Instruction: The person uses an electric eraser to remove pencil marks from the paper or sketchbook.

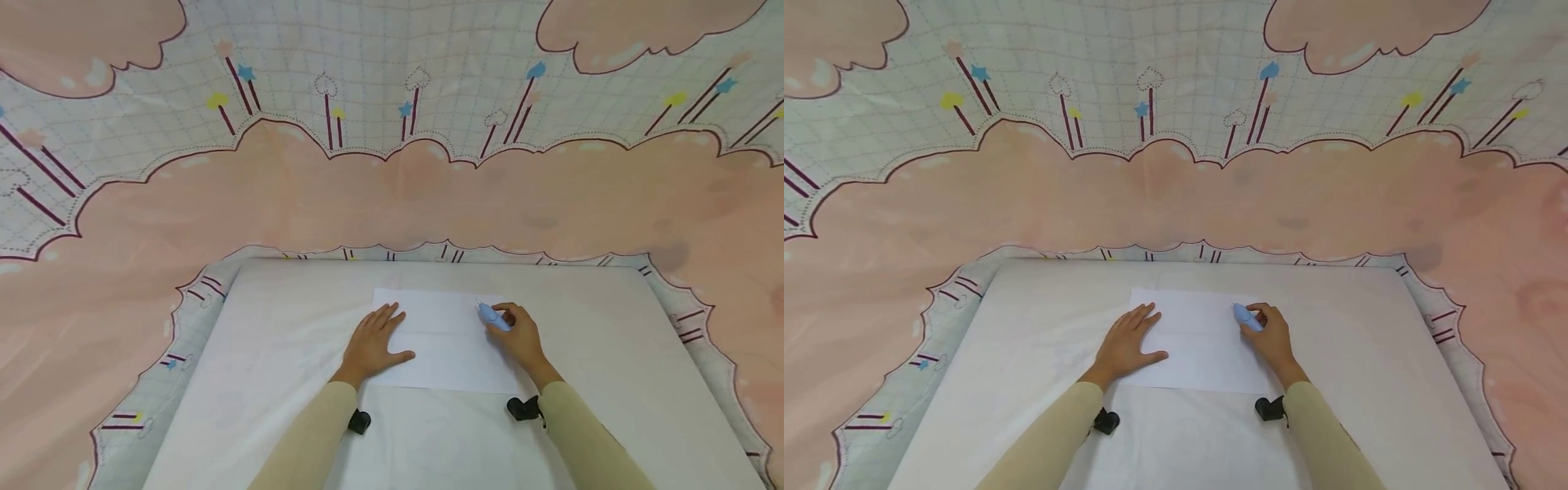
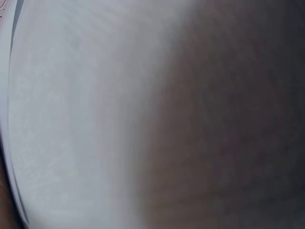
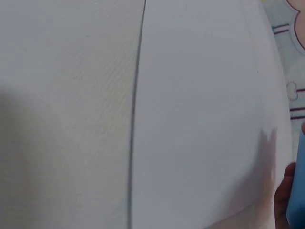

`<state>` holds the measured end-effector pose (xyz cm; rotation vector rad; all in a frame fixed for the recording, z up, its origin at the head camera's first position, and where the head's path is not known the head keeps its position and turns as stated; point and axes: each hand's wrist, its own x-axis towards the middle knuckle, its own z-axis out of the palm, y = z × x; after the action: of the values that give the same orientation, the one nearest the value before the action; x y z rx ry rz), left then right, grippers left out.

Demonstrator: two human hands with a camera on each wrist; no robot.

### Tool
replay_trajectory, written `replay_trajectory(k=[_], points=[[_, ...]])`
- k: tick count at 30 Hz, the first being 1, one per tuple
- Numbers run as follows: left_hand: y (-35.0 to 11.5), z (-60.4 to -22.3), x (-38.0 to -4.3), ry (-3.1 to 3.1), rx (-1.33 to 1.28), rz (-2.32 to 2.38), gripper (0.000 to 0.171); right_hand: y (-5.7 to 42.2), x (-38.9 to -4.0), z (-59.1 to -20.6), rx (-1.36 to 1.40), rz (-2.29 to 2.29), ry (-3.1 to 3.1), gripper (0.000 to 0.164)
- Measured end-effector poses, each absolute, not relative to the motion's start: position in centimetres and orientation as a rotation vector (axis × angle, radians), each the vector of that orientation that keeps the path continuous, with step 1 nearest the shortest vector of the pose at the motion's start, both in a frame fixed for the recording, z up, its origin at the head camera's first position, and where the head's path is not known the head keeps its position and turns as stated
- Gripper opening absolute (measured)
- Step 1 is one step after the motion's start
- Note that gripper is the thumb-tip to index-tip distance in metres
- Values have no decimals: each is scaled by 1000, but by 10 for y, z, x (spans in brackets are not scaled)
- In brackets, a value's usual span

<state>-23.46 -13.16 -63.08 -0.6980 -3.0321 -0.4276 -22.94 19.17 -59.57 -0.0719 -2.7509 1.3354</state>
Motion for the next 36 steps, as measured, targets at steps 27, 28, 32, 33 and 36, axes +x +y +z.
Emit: replay_trajectory(k=[27, 28, 32, 33, 36], points=[[-135, -633, -232, -2988, -736, -477, 88, 230, -198, -620, -468, 1095, -2492, 30], [-135, -633, -232, -2981, -739, -473, 87, 230, -199, -621, -466, 1089, -2492, 31], [-135, -634, -232, -2975, -744, -440, 85, 230, -200, -624, -481, 1080, -2480, 30], [-135, -634, -232, -2977, -745, -437, 85, 230, -200, -625, -481, 1080, -2470, 30], [-136, -635, -233, -2986, -731, -415, 87, 230, -201, -626, -459, 1084, -2443, 30]])
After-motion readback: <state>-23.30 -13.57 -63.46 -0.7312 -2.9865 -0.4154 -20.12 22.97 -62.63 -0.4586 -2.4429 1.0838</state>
